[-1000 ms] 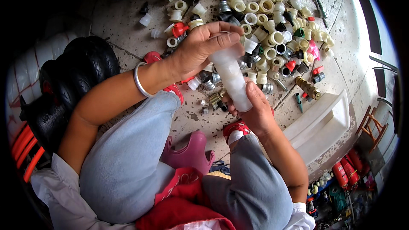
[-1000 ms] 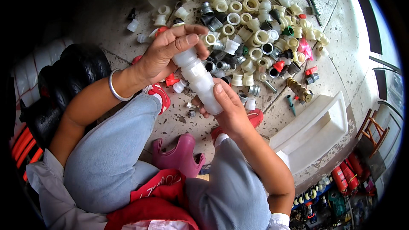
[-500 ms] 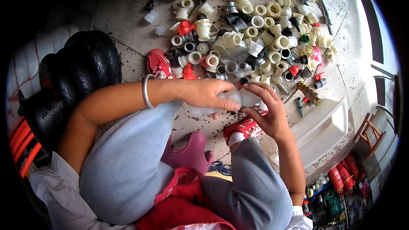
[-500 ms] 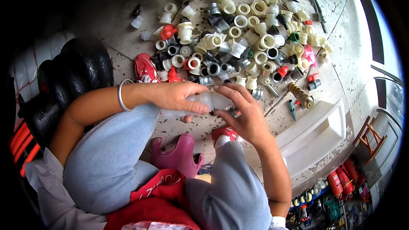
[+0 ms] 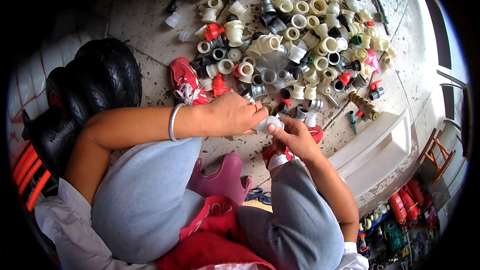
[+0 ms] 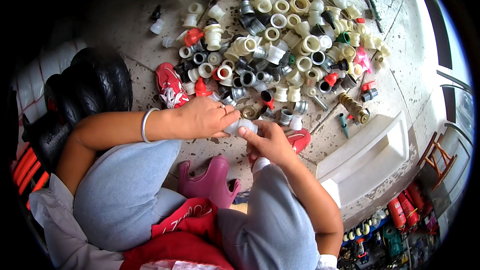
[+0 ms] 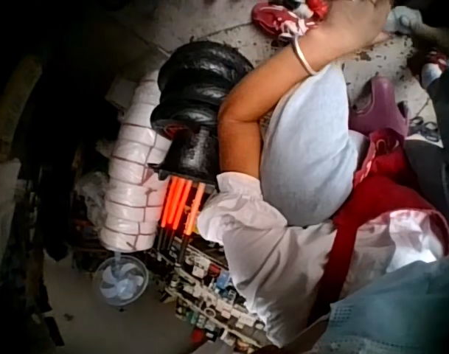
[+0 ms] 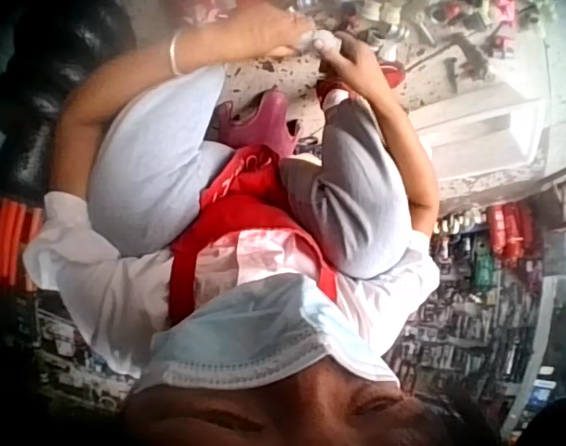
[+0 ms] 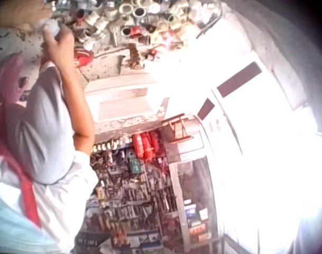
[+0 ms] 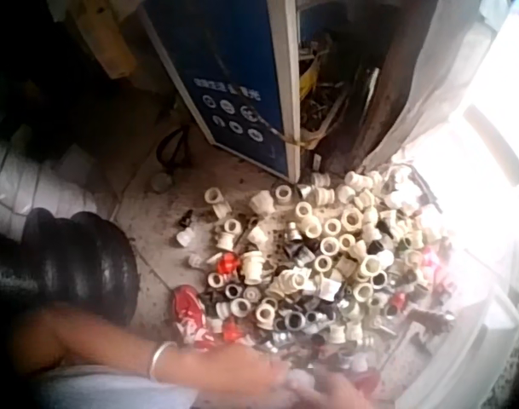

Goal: The person sits on the floor of a hardware store and handles various plumbing fittings. They pour a container of fittings onto the floor, then pick up and assemble several brass and white plastic pipe connectors by hand, screwing them together to form a chain.

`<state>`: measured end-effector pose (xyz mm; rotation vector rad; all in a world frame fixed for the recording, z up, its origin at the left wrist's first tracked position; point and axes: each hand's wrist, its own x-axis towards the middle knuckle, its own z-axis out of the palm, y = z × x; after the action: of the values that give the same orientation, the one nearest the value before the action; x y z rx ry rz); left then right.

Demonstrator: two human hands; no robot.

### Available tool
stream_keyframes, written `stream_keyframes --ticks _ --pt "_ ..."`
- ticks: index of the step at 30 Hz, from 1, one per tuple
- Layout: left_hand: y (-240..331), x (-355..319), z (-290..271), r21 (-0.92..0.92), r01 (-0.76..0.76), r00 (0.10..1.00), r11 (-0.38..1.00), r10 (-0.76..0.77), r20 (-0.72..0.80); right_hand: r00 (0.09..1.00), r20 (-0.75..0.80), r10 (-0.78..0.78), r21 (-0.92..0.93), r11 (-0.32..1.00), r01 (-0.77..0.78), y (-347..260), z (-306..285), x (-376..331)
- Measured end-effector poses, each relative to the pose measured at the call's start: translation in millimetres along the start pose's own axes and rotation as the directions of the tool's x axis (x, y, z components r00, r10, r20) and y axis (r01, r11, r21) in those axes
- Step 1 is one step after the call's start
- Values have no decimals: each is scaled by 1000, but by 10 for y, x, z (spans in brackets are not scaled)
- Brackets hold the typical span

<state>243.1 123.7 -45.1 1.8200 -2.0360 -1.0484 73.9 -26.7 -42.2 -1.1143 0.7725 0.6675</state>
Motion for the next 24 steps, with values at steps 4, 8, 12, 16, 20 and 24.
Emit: stream_keyframes --ticks 4,8,12,16,20,24 --pt "-104 25 -78 -547 269 954 793 -143 262 815 -102 -571 -563 708 426 -104 25 5" --pt "-118 41 -227 -789 559 792 256 118 599 727 118 -676 -651 500 571 -177 -3 -30" --pt "-52 -91 -29 -620 223 938 752 8 347 857 106 -505 -564 679 470 -76 52 -21" --pt "-15 -189 99 -391 127 976 912 -44 214 909 91 -406 -539 748 388 -43 94 28" --pt "-199 -128 47 -490 286 939 824 -138 315 894 59 -444 -437 794 423 115 -75 364" --pt "-443 -129 1 -434 396 898 809 -242 369 702 -62 -710 -962 231 149 125 -241 645"
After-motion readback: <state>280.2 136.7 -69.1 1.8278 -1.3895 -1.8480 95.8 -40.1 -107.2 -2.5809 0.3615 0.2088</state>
